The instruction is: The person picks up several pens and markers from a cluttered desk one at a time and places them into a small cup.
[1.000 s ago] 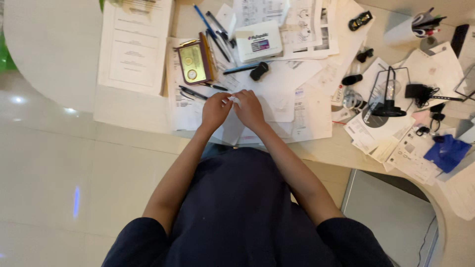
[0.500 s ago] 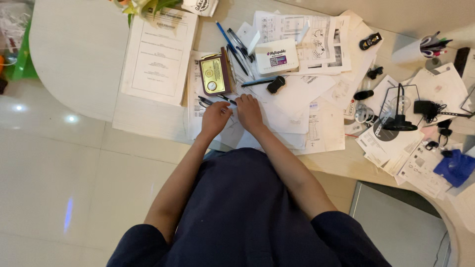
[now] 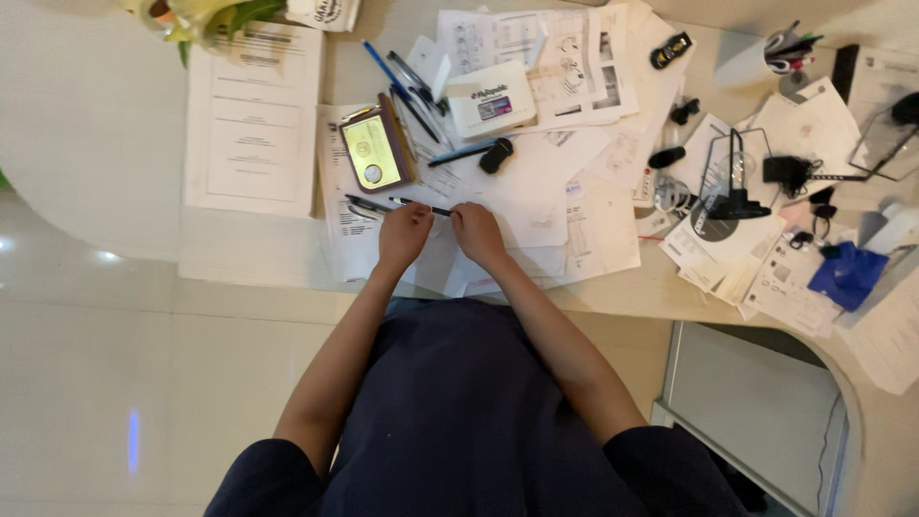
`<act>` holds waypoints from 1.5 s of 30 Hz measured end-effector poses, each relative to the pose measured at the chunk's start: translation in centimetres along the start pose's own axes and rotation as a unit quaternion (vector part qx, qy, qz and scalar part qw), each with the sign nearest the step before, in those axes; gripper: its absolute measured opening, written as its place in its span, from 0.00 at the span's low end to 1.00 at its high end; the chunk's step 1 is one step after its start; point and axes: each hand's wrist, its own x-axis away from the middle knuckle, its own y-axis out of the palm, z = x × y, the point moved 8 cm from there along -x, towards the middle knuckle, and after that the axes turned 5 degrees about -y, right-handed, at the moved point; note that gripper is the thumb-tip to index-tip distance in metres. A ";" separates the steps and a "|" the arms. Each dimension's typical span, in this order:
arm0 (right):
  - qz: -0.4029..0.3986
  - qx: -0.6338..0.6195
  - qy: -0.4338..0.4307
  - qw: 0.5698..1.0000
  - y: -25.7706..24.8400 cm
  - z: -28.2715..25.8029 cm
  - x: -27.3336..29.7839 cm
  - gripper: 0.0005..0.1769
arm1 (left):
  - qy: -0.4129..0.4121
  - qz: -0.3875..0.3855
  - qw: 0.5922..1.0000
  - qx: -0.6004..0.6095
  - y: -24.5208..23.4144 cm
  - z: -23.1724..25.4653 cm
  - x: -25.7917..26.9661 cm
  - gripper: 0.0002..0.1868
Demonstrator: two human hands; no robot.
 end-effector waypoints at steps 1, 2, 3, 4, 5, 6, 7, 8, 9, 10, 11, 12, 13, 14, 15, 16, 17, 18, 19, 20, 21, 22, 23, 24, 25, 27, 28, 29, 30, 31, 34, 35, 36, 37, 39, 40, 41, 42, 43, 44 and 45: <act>-0.007 -0.015 0.020 1.000 -0.1 0.9 0.4 0.09 | -0.008 -0.008 1.000 -0.009 0.7 0.0 0.0 0.15; -0.013 -0.030 0.039 0.999 -0.3 1.8 0.7 0.10 | -0.015 -0.016 1.000 -0.018 1.4 0.1 -0.1 0.15; -0.008 -0.045 0.058 0.997 -0.7 2.6 1.1 0.10 | -0.022 -0.023 0.999 -0.028 2.1 0.1 -0.2 0.15; -0.003 -0.061 0.078 0.995 -1.2 3.5 1.5 0.10 | -0.027 -0.034 0.999 -0.031 2.8 0.3 -0.2 0.15; 0.003 -0.076 0.096 0.992 -1.9 4.3 1.8 0.11 | -0.033 -0.044 0.998 -0.033 3.5 0.5 -0.3 0.16; 0.010 -0.108 0.117 0.987 -2.5 5.2 2.2 0.11 | -0.038 -0.054 0.997 -0.036 4.3 0.8 -0.4 0.16; 0.017 -0.140 0.138 0.980 -3.3 5.9 2.7 0.11 | -0.036 -0.059 0.997 -0.025 4.9 1.3 -0.4 0.17; 0.025 -0.172 0.159 0.972 -4.0 6.6 3.2 0.12 | -0.035 -0.063 0.997 -0.014 5.5 2.0 -0.3 0.17; 0.024 -0.199 0.182 0.963 -4.6 7.2 3.6 0.12 | -0.032 -0.068 0.997 -0.003 6.2 2.8 -0.3 0.18; 0.024 -0.226 0.205 0.952 -5.3 7.8 4.2 0.12 | -0.038 -0.072 0.997 0.018 6.8 3.7 -0.5 0.18; 0.025 -0.252 0.227 0.940 -5.9 8.4 4.7 0.12 | -0.045 -0.076 0.995 0.040 7.6 4.7 -0.7 0.19; 0.025 -0.276 0.235 0.931 -6.6 8.9 5.2 0.12 | -0.051 -0.080 0.994 0.061 8.4 5.8 -0.9 0.19; 0.026 -0.300 0.242 0.922 -7.2 9.3 5.6 0.13 | -0.050 -0.094 0.989 0.103 9.2 7.1 -1.0 0.18; 0.027 -0.324 0.248 0.912 -7.8 9.7 6.0 0.13 | -0.049 -0.107 0.983 0.144 10.1 8.4 -1.2 0.17; 0.028 -0.333 0.250 0.909 -8.5 10.2 6.4 0.13 | -0.048 -0.121 0.974 0.185 11.1 9.6 -1.3 0.16; 0.030 -0.341 0.251 0.906 -9.2 10.7 6.8 0.13 | -0.032 -0.130 0.971 0.201 12.0 11.1 -1.5 0.15; 0.033 -0.349 0.250 0.902 -10.0 11.2 7.0 0.13 | -0.015 -0.138 0.966 0.216 13.0 12.5 -1.7 0.14; 0.056 -0.351 0.234 0.905 -11.3 11.6 7.1 0.13 | 0.002 -0.147 0.962 0.232 13.9 13.9 -1.8 0.13; 0.078 -0.353 0.219 0.907 -12.6 11.9 7.2 0.13 | 0.027 -0.149 0.964 0.218 14.7 15.4 -1.9 0.12; 0.100 -0.354 0.203 0.908 -14.1 12.0 7.1 0.12 | 0.051 -0.151 0.966 0.203 15.5 16.9 -2.0 0.12; 0.143 -0.321 0.186 0.918 -16.3 12.0 7.1 0.12 | 0.077 -0.153 0.967 0.189 16.2 18.5 -2.0 0.11; 0.185 -0.286 0.169 0.925 -18.7 11.8 7.0 0.13 | 0.078 -0.157 0.970 0.170 17.1 19.7 -1.9 0.11; 0.225 -0.251 0.153 0.929 -21.2 11.3 7.0 0.15 | 0.077 -0.161 0.972 0.151 17.8 20.9 -1.6 0.11; 0.237 -0.232 0.136 0.933 -23.4 10.7 6.9 0.17 | 0.077 -0.165 0.974 0.132 18.5 22.1 -1.3 0.11; 0.248 -0.213 0.120 0.937 -25.7 10.0 6.8 0.20 | 0.080 -0.176 0.974 0.117 19.2 23.3 -1.0 0.11; 0.261 -0.177 0.103 0.944 -29.4 8.9 6.8 0.25 | 0.085 -0.198 0.973 0.088 20.8 25.0 -0.2 0.11; 0.263 -0.160 0.102 0.946 -30.8 8.7 6.8 0.26 | 0.129 -0.185 0.970 0.087 21.4 26.3 0.3 0.11; 0.265 -0.143 0.099 0.948 -31.8 8.7 6.7 0.27 | 0.174 -0.171 0.966 0.086 22.0 27.5 0.7 0.12; 0.270 -0.121 0.086 0.952 -32.7 8.8 6.7 0.25 | 0.218 -0.157 0.960 0.085 22.5 28.6 1.1 0.12; 0.273 -0.099 0.073 0.954 -33.4 9.1 6.7 0.23 | 0.174 -0.183 0.965 0.071 23.7 28.4 1.0 0.12; 0.279 -0.086 0.062 0.955 -34.4 11.1 6.8 0.20 | 0.091 -0.232 0.967 0.047 26.3 28.2 0.6 0.13; 0.279 -0.089 0.064 0.954 -34.7 11.9 7.1 0.20 | 0.097 -0.230 0.967 0.054 26.8 28.7 0.5 0.15; 0.297 -0.094 0.070 0.948 -35.3 12.8 7.4 0.21 | 0.103 -0.228 0.966 0.060 27.2 29.1 0.3 0.16; 0.315 -0.098 0.075 0.941 -36.1 13.9 7.5 0.21 | 0.110 -0.219 0.967 0.064 27.5 29.5 0.1 0.17; 0.349 -0.089 0.085 0.929 -38.2 16.0 7.3 0.21 | 0.122 -0.200 0.970 0.070 27.8 30.2 -0.5 0.19; 0.365 -0.076 0.090 0.924 -39.8 17.4 6.9 0.20 | 0.126 -0.193 0.971 0.068 28.1 30.5 -0.9 0.19; 0.379 -0.063 0.094 0.918 -41.4 18.6 6.5 0.20 | 0.129 -0.186 0.972 0.065 28.2 30.8 -1.2 0.19; 0.411 -0.048 0.073 0.907 -43.4 19.4 6.2 0.17 | 0.132 -0.178 0.973 0.062 28.3 31.1 -1.6 0.19; 0.440 -0.033 0.052 0.896 -45.4 20.2 5.8 0.15 | 0.124 -0.176 0.975 0.065 28.4 31.1 -1.8 0.19; 0.458 -0.042 0.049 0.887 -47.2 21.4 4.9 0.13 | 0.115 -0.173 0.976 0.068 28.5 31.2 -2.0 0.19; 0.475 -0.051 0.043 0.877 -48.9 22.5 3.9 0.11 | 0.107 -0.169 0.977 0.071 28.6 31.4 -2.3 0.19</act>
